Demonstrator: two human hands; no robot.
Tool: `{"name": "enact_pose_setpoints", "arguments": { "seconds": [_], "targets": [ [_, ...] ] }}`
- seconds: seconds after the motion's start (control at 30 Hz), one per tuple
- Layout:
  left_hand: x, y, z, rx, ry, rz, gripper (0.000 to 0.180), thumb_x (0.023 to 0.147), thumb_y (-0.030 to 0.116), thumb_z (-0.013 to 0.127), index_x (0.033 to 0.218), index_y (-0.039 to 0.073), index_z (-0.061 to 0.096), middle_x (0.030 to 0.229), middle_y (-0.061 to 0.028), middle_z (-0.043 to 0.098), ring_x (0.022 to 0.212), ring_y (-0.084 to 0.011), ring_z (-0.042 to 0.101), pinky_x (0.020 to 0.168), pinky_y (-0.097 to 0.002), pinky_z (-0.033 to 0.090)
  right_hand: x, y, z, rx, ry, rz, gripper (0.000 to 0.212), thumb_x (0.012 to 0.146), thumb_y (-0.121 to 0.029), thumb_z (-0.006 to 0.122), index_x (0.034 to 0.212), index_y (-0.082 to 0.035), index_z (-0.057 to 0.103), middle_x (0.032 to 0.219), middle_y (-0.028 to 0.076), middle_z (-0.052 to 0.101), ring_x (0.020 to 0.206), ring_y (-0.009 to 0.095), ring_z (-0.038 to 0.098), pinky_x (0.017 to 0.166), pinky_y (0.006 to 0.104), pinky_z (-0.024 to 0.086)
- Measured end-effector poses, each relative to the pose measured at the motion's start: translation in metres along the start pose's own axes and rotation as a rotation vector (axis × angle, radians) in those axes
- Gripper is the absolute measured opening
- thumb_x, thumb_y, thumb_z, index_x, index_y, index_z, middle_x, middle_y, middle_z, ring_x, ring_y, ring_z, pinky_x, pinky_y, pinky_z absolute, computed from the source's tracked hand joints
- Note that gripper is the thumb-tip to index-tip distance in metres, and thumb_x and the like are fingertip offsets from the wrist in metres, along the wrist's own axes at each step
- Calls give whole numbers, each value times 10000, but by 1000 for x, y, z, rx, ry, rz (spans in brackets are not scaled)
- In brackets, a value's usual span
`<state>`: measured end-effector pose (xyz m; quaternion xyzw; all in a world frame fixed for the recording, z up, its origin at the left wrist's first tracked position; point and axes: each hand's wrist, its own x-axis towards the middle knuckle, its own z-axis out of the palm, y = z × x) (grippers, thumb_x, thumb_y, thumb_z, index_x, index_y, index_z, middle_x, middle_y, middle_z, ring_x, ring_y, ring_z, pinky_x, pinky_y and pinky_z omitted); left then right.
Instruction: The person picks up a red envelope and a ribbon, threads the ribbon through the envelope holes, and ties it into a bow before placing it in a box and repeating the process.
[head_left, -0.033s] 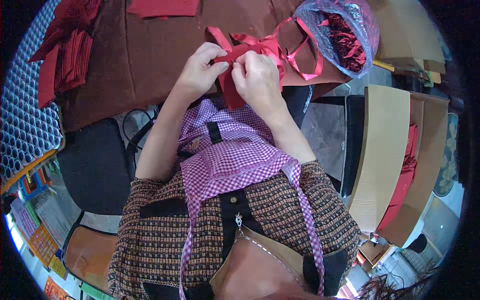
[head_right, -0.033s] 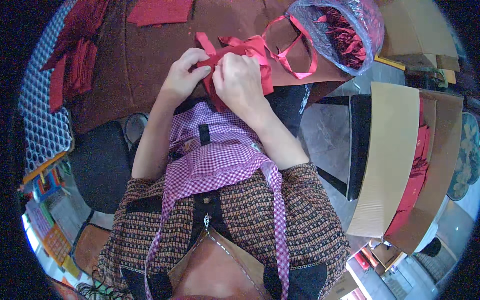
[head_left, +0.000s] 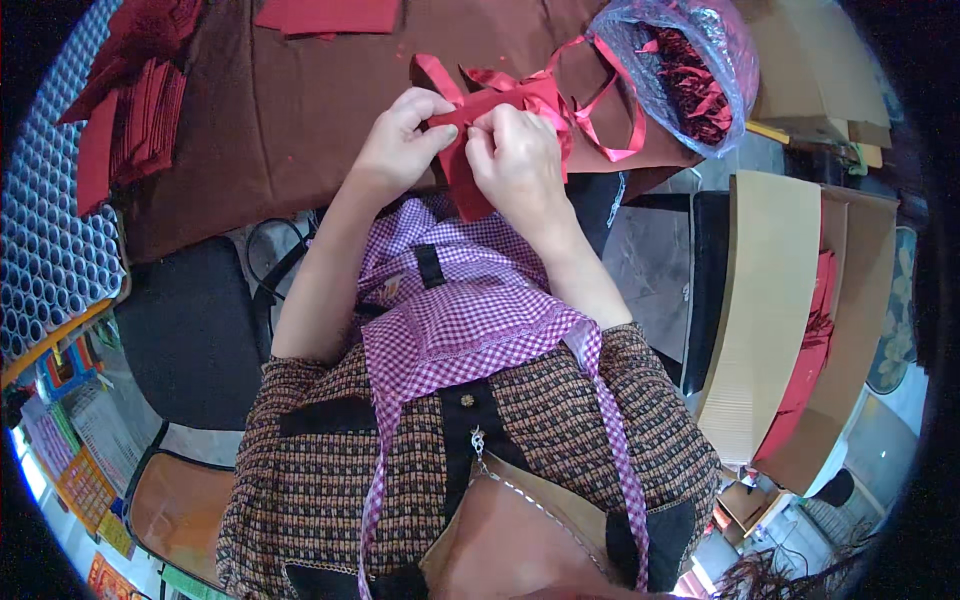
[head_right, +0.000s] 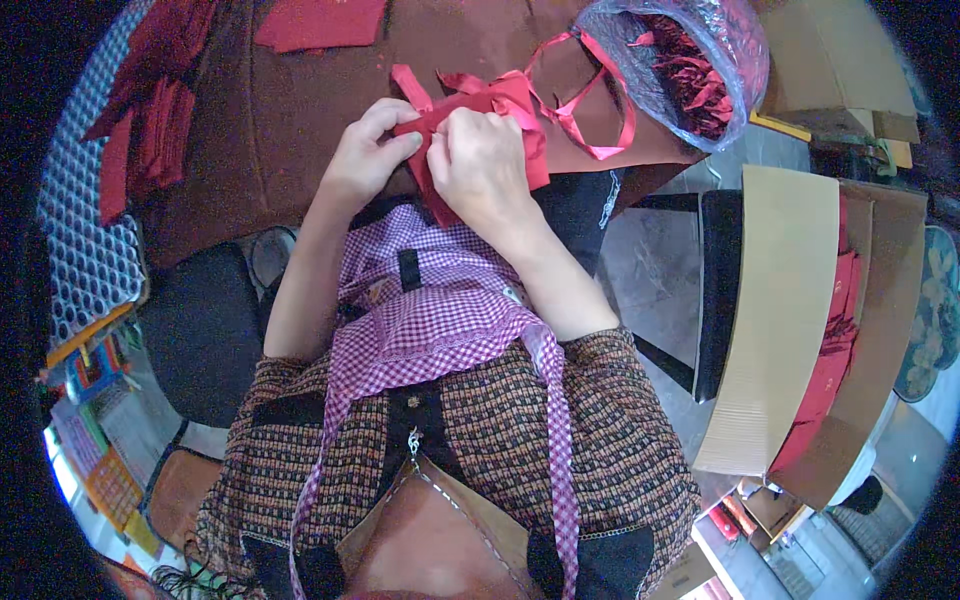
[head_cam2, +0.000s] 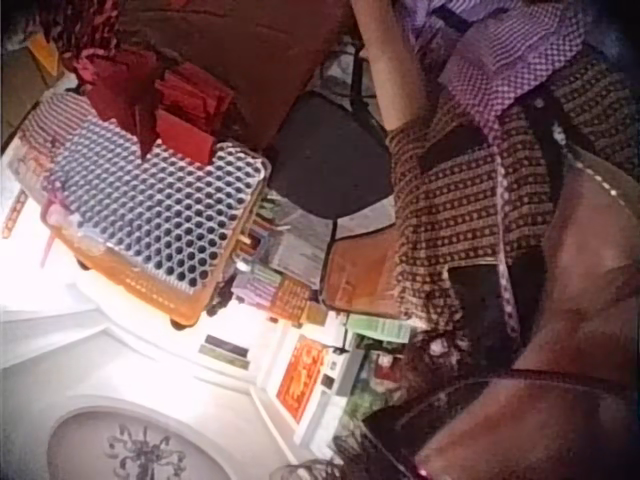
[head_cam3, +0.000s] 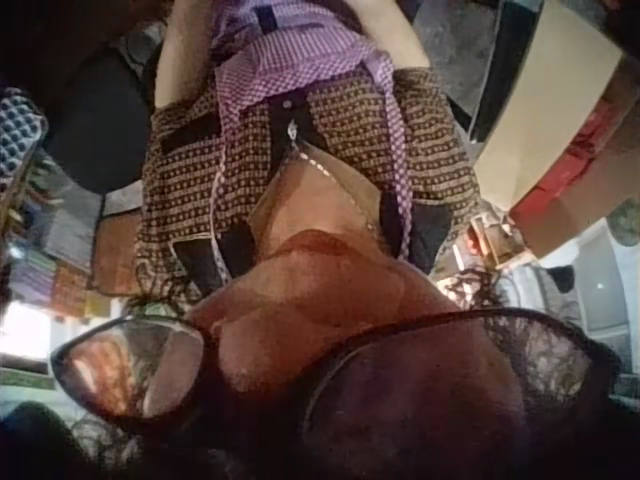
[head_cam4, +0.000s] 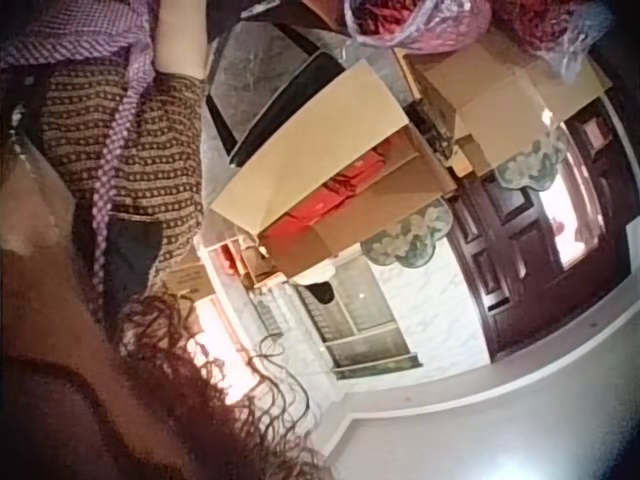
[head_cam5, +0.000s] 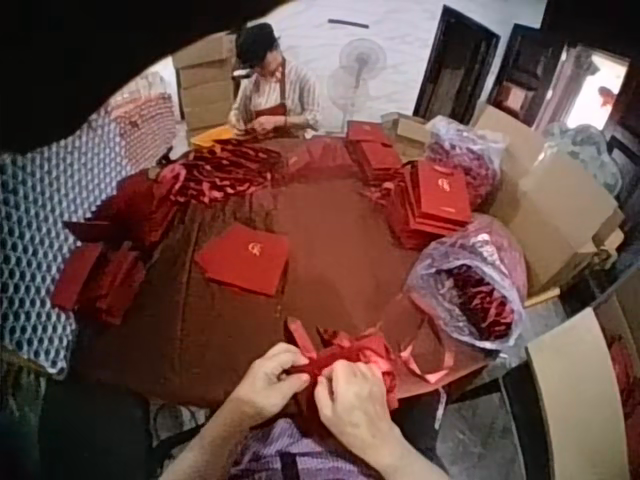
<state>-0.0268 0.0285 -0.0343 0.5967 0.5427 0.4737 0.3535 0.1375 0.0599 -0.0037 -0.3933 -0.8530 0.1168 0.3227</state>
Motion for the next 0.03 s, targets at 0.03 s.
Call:
{"name": "enact_pose_setpoints", "arguments": {
  "seconds": [0.03],
  "targets": [
    [-2, 1, 1, -64, -4, -122, 201, 808, 56, 625, 1000, -5, 626, 1021, -92, 567, 925, -248, 572, 815, -318, 468, -3, 2, -1, 7, 9, -6, 117, 761, -106, 642, 779, -30, 554, 702, 128, 631, 688, 301, 626, 663, 421, 447]
  ]
}}
